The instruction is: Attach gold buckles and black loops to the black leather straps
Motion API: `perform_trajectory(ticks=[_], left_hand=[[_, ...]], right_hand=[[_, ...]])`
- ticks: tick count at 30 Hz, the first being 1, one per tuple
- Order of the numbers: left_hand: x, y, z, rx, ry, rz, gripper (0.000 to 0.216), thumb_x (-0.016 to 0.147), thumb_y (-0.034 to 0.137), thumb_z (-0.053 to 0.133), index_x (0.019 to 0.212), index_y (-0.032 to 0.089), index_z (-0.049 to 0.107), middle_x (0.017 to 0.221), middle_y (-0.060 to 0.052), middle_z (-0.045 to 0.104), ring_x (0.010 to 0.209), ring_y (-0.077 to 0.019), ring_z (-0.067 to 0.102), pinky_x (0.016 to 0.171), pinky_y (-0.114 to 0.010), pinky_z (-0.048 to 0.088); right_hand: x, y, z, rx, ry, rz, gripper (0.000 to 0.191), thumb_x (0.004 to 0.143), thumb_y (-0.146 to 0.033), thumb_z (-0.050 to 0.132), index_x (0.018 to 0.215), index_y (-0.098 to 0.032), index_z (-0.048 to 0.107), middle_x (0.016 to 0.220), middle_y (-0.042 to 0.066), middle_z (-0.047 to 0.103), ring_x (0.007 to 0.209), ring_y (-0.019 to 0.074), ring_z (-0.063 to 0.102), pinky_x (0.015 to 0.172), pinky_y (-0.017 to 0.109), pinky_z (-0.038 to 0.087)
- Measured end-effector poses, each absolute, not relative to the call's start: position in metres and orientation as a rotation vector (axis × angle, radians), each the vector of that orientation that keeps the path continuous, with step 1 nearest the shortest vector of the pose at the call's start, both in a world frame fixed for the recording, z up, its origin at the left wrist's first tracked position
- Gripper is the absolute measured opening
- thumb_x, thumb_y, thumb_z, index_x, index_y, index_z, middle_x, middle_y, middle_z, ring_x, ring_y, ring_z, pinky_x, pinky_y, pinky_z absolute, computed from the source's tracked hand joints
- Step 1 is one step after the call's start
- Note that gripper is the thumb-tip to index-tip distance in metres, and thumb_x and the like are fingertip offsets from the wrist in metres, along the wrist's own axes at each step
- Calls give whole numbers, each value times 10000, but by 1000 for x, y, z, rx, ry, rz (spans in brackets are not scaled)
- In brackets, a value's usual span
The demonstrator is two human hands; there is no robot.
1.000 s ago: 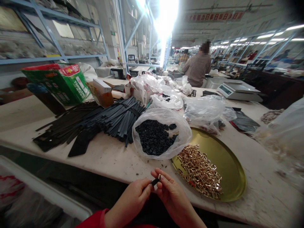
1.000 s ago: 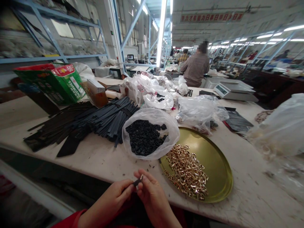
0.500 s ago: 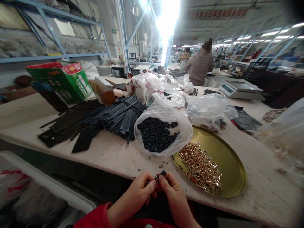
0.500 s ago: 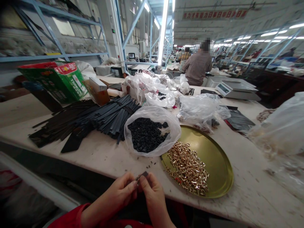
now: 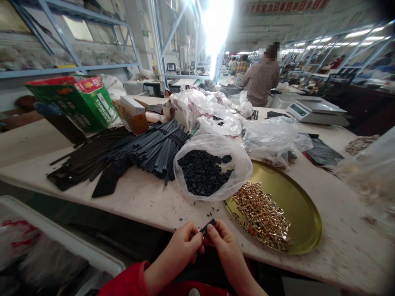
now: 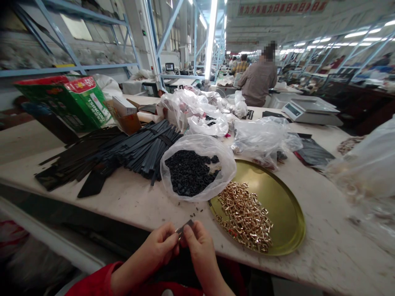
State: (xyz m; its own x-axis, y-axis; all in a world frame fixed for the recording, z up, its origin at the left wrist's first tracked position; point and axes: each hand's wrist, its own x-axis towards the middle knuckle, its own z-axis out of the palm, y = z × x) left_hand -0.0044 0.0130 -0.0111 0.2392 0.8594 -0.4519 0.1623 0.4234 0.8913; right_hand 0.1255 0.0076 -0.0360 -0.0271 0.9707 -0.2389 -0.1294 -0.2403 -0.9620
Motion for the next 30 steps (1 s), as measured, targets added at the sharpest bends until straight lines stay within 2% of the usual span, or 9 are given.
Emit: perform_trajectory(ticks=[4,7,15,21,26,30], left_hand=[[-3,12,-11,1078,1299,626,189,730,367,441,687,185,410,500,57,514,325,-33,346,337,-157,218],[-3,11,-10,1121,1280,621,182,735,356,437,688,182,413,510,56,514,331,-32,358,343,-155,230],[-4,7,-15,1134,1270,603,166,761,334,424,706,177,423,536,45,533,326,-38,384,337,-154,246],[-5,0,-9,1238,1356,616,125,770,285,407,696,184,409,540,47,521,347,-49,384,348,-163,257],[-14,0,5,1358,1274,493,185,777,342,473,704,174,448,574,36,547,395,-60,404,371,-168,268],[-20,12,4,1283,1259,506,199,769,360,501,725,174,448,548,47,527,416,-78,428,387,-176,288]], right_hand=[[126,6,-37,-1283,-1034,1402,281,688,-443,650,680,-181,549,617,-17,573,596,143,517,566,246,408],[128,7,-34,-1253,-967,1528,316,655,-465,670,680,-180,536,601,-26,563,567,138,518,552,247,408],[129,3,-31,-1289,-1067,1409,285,716,-451,617,681,-187,516,598,-28,552,571,139,526,540,243,413],[132,-1,-31,-1321,-1199,1353,171,701,-325,623,694,-192,515,597,-26,558,574,142,512,545,245,397],[134,3,-23,-1299,-1183,1513,182,657,-303,630,663,-194,484,570,-52,490,553,125,474,529,233,370],[133,9,-16,-1213,-1298,1603,187,731,-352,580,717,-181,506,617,-29,538,596,134,509,562,239,386]])
